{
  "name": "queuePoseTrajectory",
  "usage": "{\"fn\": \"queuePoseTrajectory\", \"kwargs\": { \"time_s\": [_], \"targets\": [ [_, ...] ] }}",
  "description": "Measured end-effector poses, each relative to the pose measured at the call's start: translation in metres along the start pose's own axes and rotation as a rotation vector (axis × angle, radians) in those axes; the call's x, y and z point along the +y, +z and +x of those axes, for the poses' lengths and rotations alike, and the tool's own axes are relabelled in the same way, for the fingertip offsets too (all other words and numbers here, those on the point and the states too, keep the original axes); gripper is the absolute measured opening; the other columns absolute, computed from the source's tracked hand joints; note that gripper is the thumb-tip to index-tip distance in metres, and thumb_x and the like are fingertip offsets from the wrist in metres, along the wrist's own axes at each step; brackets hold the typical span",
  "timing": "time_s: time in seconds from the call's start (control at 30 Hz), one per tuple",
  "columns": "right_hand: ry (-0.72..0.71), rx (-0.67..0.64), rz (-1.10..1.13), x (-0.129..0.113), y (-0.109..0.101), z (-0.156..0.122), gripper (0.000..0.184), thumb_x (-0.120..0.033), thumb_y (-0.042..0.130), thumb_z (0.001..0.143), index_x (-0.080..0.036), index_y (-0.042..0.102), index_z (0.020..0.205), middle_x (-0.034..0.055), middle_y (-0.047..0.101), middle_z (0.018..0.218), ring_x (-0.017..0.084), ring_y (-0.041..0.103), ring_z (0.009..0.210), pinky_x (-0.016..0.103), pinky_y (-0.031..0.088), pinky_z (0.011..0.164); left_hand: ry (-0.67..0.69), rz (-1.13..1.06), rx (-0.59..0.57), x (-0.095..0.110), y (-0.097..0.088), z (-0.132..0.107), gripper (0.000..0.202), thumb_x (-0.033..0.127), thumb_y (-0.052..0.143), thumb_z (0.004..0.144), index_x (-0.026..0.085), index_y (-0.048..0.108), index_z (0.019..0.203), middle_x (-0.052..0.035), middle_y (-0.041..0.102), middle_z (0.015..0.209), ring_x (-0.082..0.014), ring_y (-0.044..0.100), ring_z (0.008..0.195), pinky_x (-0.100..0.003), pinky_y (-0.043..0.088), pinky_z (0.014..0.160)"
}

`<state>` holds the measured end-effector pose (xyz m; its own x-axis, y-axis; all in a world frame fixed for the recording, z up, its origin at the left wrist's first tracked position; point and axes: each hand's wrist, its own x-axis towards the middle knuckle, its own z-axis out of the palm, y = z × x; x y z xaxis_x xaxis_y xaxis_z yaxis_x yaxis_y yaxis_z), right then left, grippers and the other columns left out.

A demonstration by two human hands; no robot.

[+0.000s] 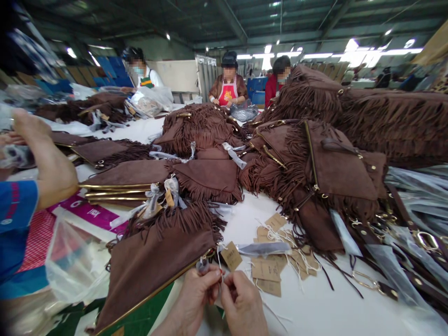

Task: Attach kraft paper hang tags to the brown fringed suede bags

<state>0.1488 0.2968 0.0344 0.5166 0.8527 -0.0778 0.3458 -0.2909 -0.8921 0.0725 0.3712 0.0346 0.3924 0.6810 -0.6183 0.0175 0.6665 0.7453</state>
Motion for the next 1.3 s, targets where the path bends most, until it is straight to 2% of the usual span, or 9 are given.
{"fn": "queuePoseTrajectory", "kwargs": {
  "time_s": [0.37, 0.53, 0.63, 0.7, 0.8, 0.93, 1.07, 1.17, 1.3],
  "targets": [
    [0.089, -0.1, 0.046, -0.002, -0.006, 0.003, 0.024, -0.042, 0.043, 0.078, -0.022, 0.046, 0.065, -0.0038, 0.049, 0.055, 0.013, 0.046, 0.049, 0.025, 0.035, 0.048, 0.004, 0.007, 0.013, 0.007, 0.002, -0.007, 0.014, 0.027, 0.057, 0.051, 0.013, 0.057, 0.052, 0.003, 0.042, 0.034, -0.006, 0.035, 0.032, -0.019, 0.022, 0.037],
    [0.082, -0.087, 0.032, -0.006, -0.007, 0.015, 0.025, -0.043, 0.043, 0.079, -0.02, 0.053, 0.079, 0.0012, 0.057, 0.07, 0.017, 0.054, 0.062, 0.028, 0.041, 0.059, -0.021, 0.121, 0.036, 0.002, 0.001, 0.001, 0.018, 0.03, 0.058, 0.049, 0.014, 0.053, 0.044, 0.0019, 0.041, 0.031, -0.0068, 0.033, 0.029, -0.02, 0.021, 0.035],
    [0.098, -0.094, 0.044, -0.006, -0.002, 0.022, 0.027, -0.042, 0.042, 0.08, -0.02, 0.053, 0.069, 0.0003, 0.054, 0.061, 0.017, 0.053, 0.06, 0.028, 0.04, 0.056, -0.03, 0.163, 0.049, -0.001, 0.001, 0.005, 0.021, 0.033, 0.056, 0.048, 0.016, 0.048, 0.038, 0.001, 0.04, 0.028, -0.0071, 0.031, 0.027, -0.021, 0.02, 0.033],
    [0.102, -0.066, 0.037, -0.004, -0.001, 0.024, 0.027, -0.042, 0.04, 0.08, -0.021, 0.051, 0.066, -0.0006, 0.053, 0.059, 0.017, 0.051, 0.057, 0.028, 0.039, 0.055, -0.004, 0.137, 0.064, 0.0, 0.001, 0.003, 0.019, 0.032, 0.055, 0.049, 0.015, 0.051, 0.042, 0.0014, 0.041, 0.03, -0.0067, 0.032, 0.028, -0.02, 0.02, 0.034],
    [0.099, -0.034, 0.008, 0.001, -0.003, 0.024, 0.028, -0.043, 0.04, 0.08, -0.021, 0.051, 0.067, -0.0008, 0.053, 0.059, 0.017, 0.05, 0.058, 0.027, 0.039, 0.054, 0.014, 0.006, 0.074, 0.004, 0.002, -0.004, 0.017, 0.03, 0.055, 0.051, 0.013, 0.057, 0.054, 0.0034, 0.042, 0.033, -0.0065, 0.034, 0.032, -0.019, 0.022, 0.036],
    [0.079, -0.053, -0.044, 0.001, -0.014, 0.024, 0.028, -0.043, 0.039, 0.08, -0.022, 0.05, 0.066, -0.001, 0.053, 0.059, 0.017, 0.051, 0.058, 0.027, 0.039, 0.055, -0.025, -0.342, -0.018, 0.006, 0.001, -0.01, 0.016, 0.024, 0.059, 0.05, 0.011, 0.06, 0.06, 0.0024, 0.052, 0.046, -0.0054, 0.041, 0.04, -0.017, 0.027, 0.04],
    [0.016, 0.101, -0.167, -0.008, -0.023, 0.032, 0.028, -0.038, 0.04, 0.078, -0.019, 0.052, 0.095, 0.0055, 0.057, 0.084, 0.016, 0.051, 0.059, 0.031, 0.041, 0.06, -0.165, -0.587, -0.085, 0.007, 0.0, -0.009, 0.011, 0.016, 0.061, 0.044, 0.012, 0.056, 0.054, 0.0006, 0.061, 0.059, -0.0027, 0.04, 0.037, -0.016, 0.021, 0.037],
    [0.037, 0.027, -0.21, -0.013, -0.024, 0.041, 0.041, -0.033, 0.043, 0.073, -0.014, 0.046, 0.109, 0.008, 0.057, 0.089, 0.016, 0.049, 0.055, 0.033, 0.04, 0.058, -0.223, -0.634, -0.19, 0.01, -0.002, -0.009, 0.012, 0.018, 0.062, 0.046, 0.013, 0.056, 0.055, -0.0003, 0.06, 0.051, -0.0045, 0.038, 0.031, -0.017, 0.016, 0.035],
    [0.013, -0.057, -0.205, -0.016, -0.023, 0.051, 0.024, -0.03, 0.045, 0.071, -0.017, 0.055, 0.088, 0.0033, 0.058, 0.075, 0.018, 0.051, 0.061, 0.032, 0.039, 0.061, -0.348, -0.697, -0.293, 0.011, -0.008, -0.008, 0.012, 0.017, 0.064, 0.048, 0.012, 0.057, 0.056, 0.001, 0.057, 0.046, -0.0046, 0.038, 0.028, -0.016, 0.014, 0.034]
  ]
}}
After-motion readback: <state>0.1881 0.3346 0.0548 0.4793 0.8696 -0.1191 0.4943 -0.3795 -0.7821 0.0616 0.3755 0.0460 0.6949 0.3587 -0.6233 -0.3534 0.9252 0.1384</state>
